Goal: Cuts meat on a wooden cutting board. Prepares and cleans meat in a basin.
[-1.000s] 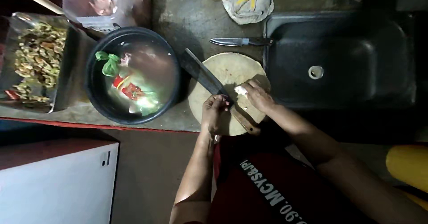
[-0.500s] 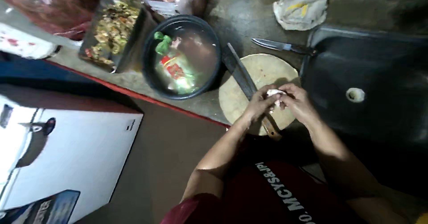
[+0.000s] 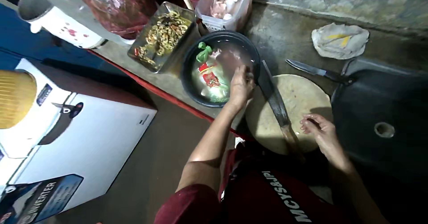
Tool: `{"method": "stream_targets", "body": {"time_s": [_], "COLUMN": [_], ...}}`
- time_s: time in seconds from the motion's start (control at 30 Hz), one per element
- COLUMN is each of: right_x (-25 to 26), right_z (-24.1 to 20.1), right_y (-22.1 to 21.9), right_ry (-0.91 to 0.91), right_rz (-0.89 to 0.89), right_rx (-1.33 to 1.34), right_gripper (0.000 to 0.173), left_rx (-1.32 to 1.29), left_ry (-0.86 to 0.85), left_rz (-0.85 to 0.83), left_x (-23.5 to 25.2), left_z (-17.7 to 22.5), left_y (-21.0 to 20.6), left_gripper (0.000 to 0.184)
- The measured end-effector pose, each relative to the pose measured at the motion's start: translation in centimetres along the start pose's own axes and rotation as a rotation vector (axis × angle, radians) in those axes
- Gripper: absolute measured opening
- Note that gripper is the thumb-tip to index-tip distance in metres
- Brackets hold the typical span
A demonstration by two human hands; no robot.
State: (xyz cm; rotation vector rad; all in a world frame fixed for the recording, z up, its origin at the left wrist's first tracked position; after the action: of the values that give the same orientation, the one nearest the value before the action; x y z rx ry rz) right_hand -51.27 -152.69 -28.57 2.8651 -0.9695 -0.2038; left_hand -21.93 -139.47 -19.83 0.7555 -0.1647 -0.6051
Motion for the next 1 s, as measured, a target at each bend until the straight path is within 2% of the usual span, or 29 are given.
{"method": "stream_targets", "body": {"time_s": [0.07, 0.17, 0.23, 0.33, 0.43, 0.47, 0.57, 0.67, 0.77, 1.0], "right_x": [-0.2, -0.2, -0.1, -0.1, -0.5, -0.7, -1.3, -1.6, -1.8, -1.0], "right_z": [0.1, 0.3, 0.2, 0.3, 0.8, 0.7, 0.6, 0.9, 1.1, 0.8], "right_y": [-0.4, -0.8, -1.1, -1.5, -2.0, -2.2, -3.0, -3.4, -3.7, -3.8], "right_ry": [-0.005, -0.002, -0.001, -0.003, 0.007, -0.029, -0.139, -0.174, -0.222, -0.275], "right_rz": [0.022, 0.05, 0.076, 0.109, 0.121, 0.121, 0.136, 0.178, 0.229, 0.247], "right_rx": [-0.003, -0.029, -0.052, -0.084, -0.117, -0.134, -0.17, -0.15, -0.078, -0.058], "right_gripper": [0.028, 0.028, 0.028, 0.03, 0.033, 0.034, 0.033, 0.033, 0.032, 0.03], "left_rx": [0.115, 0.234, 0.249, 0.379, 0.528, 0.579, 0.711, 0.508, 0.319, -0.043], "left_ry": [0.027, -0.033, -0.064, 0.085, 0.211, 0.23, 0.317, 0.206, 0.102, 0.12], "left_rz": [-0.066, -0.187, -0.151, -0.069, -0.221, -0.292, -0.418, -0.481, -0.563, -0.603], "left_x": [1.6, 3.6, 6.0, 12.0, 15.9, 16.3, 15.4, 16.9, 17.5, 17.0], "left_z": [-2.0, -3.3, -3.8, -7.3, -10.6, -11.0, -9.7, -11.1, -9.9, -8.0], "left_y": [0.4, 1.0, 2.7, 5.6, 5.4, 4.8, 3.9, 3.4, 5.1, 8.5], "left_gripper": [0.031, 0.032, 0.033, 0.044, 0.063, 0.063, 0.047, 0.039, 0.034, 0.017]}}
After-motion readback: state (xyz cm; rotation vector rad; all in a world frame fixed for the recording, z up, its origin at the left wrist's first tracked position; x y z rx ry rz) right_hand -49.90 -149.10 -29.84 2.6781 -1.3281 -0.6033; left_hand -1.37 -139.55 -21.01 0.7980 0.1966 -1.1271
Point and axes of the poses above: each hand's wrist, its own x-axis towards the middle knuckle, its own y-axis out of the back of the hand, z = x × y, the point moved 5 cm from there along x, towards the middle knuckle, and after that the axes turned 9 degrees about y, right-handed, at the moved point
